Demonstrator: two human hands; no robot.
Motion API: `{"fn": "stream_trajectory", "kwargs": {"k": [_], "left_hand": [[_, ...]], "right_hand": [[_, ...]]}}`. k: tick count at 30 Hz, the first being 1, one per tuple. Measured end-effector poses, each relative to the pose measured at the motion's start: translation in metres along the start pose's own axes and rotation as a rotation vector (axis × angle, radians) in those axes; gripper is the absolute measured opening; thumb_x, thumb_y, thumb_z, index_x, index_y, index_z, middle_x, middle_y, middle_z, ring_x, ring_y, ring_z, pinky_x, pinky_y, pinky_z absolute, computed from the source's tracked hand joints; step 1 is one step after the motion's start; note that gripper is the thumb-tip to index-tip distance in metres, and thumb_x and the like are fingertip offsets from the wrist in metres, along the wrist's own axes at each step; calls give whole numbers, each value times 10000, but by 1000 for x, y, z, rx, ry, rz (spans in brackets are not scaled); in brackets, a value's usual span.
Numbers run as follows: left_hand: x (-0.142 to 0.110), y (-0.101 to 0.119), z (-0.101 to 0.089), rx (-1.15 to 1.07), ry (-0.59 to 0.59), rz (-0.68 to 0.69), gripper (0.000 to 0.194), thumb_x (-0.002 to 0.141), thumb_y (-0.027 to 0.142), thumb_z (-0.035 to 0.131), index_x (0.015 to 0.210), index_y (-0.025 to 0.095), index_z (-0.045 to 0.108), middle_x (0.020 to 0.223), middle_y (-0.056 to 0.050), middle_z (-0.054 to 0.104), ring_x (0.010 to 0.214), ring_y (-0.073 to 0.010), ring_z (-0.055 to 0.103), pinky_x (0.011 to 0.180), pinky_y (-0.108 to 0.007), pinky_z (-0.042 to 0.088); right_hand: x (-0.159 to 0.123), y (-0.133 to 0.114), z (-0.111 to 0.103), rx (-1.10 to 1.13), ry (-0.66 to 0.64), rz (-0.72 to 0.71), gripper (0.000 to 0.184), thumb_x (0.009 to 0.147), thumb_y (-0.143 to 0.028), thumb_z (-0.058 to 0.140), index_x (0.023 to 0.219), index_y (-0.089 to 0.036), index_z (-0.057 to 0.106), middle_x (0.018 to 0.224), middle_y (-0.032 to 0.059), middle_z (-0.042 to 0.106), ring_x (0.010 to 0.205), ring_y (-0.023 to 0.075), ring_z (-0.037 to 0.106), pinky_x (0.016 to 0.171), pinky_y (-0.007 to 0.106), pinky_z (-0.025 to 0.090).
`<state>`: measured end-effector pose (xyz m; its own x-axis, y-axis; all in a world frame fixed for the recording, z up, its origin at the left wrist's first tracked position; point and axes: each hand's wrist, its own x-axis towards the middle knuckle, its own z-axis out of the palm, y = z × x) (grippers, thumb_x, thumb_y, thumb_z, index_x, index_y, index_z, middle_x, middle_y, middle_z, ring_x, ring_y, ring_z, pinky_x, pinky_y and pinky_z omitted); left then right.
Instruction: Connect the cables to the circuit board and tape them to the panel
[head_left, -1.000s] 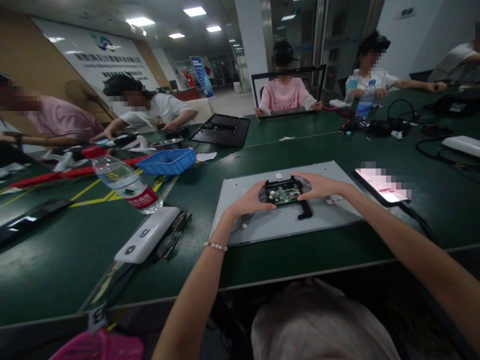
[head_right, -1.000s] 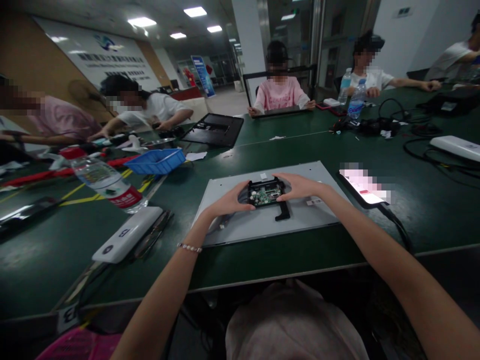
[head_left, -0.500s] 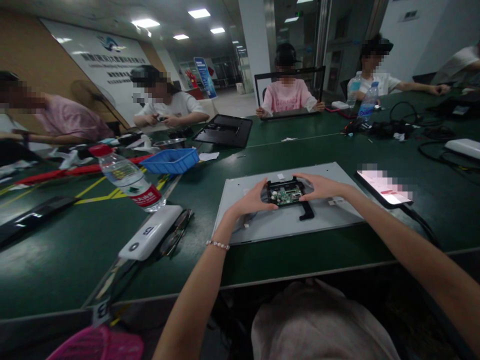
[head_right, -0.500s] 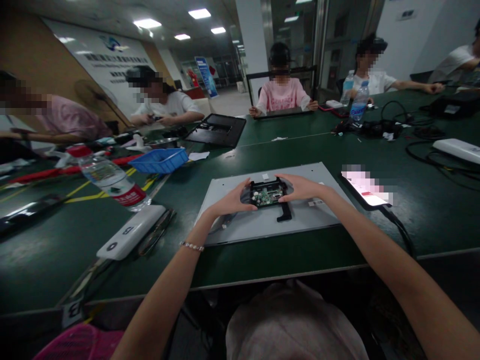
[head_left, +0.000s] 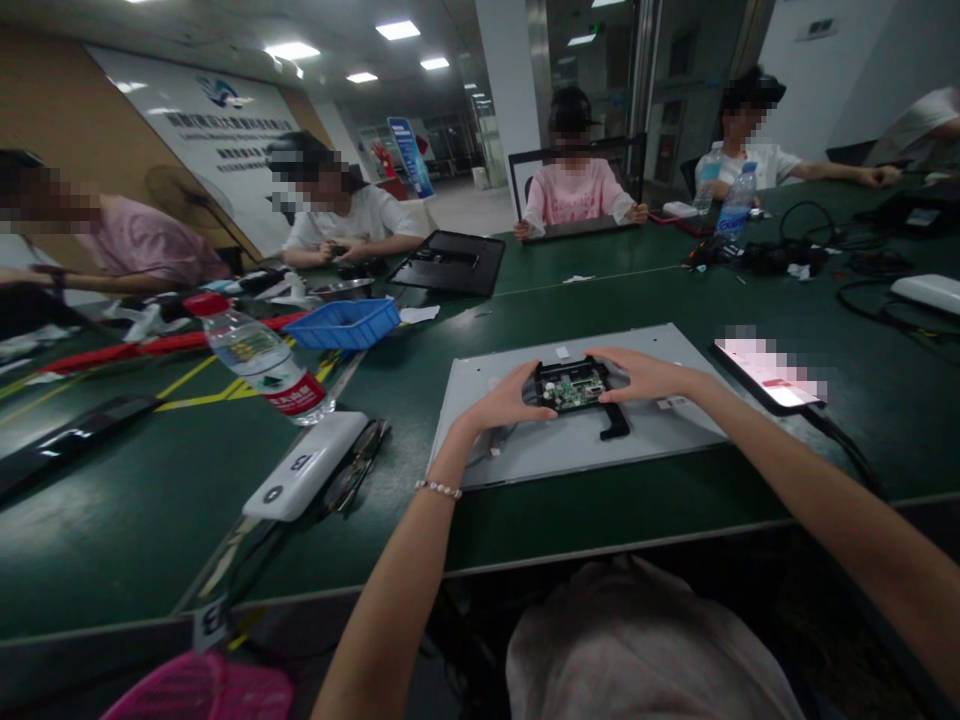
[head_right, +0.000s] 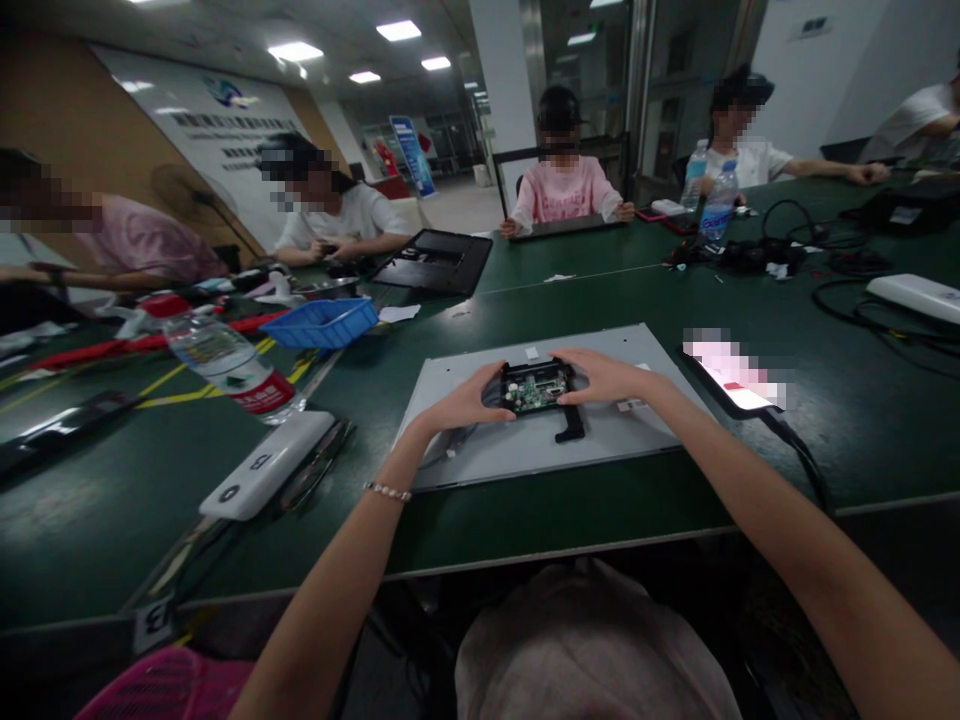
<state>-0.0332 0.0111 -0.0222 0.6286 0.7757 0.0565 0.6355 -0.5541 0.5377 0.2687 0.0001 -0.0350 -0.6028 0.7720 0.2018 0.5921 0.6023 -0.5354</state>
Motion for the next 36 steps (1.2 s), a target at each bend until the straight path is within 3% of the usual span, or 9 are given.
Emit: {"fn": "stream_trajectory", "kwargs": {"k": [4, 10, 16, 20, 24, 29, 36], "left_hand": [[0, -1, 1, -7, -4, -2, 1007, 645, 611, 686, 1436, 147, 268, 1473, -164, 309, 1349, -333, 308, 1127, -464, 244], [0, 0, 1, -26, -8, 14, 1015, 650, 614, 678, 1445, 149, 251, 1477, -164, 305, 1354, -333, 296, 1127, -484, 229], [-1, 0, 0, -23, -7, 13, 1018, 638, 621, 680, 1439, 152, 260, 1476, -167, 304, 1351, -334, 297, 1118, -498, 239], [-1, 3, -1, 3, -22, 7, 1044, 646, 628, 670, 1435, 88, 252, 1477, -198, 288, 1352, -333, 297, 1129, -457, 236], [-1, 4, 0, 14, -28, -9, 1038, 651, 633, 661, 1440, 102, 245, 1486, -187, 279, 1361, -334, 283, 1136, -452, 222], [-2, 1, 1, 13, -33, -6, 1025, 655, 634, 656, 1449, 144, 232, 1496, -163, 276, 1369, -338, 266, 1131, -473, 224], [2, 1, 1, -4, -30, 45, 991, 660, 622, 659, 1442, 171, 250, 1479, -148, 313, 1353, -342, 290, 1120, -488, 232]], "right_hand": [[0, 0, 2, -14, 22, 0, 786, 763, -521, 625, 1446, -285, 316, 1464, 67, 389, 1312, 293, 392, 1091, 487, 325], [24, 1, -3, -121, 181, -55, 495, 885, -429, 485, 1342, -239, 471, 1350, 83, 516, 1239, 246, 475, 1045, 439, 370], [73, 8, -2, -327, 57, -162, 292, 849, -311, 557, 1090, -183, 661, 1125, 98, 659, 1078, 250, 580, 945, 383, 427], [93, 5, 8, -407, 28, -100, 228, 843, -281, 568, 1012, -197, 697, 1050, 84, 689, 997, 236, 617, 857, 322, 452], [94, 1, 20, -464, 85, 8, 226, 875, -249, 511, 937, -203, 723, 987, 85, 706, 939, 236, 637, 790, 308, 455], [88, -7, 25, -411, 159, 30, 271, 905, -260, 464, 981, -195, 716, 1008, 82, 707, 946, 227, 633, 809, 301, 447], [87, -30, 26, -393, 91, 40, 249, 891, -254, 493, 984, -199, 718, 1003, 80, 715, 952, 237, 637, 800, 294, 446]]}}
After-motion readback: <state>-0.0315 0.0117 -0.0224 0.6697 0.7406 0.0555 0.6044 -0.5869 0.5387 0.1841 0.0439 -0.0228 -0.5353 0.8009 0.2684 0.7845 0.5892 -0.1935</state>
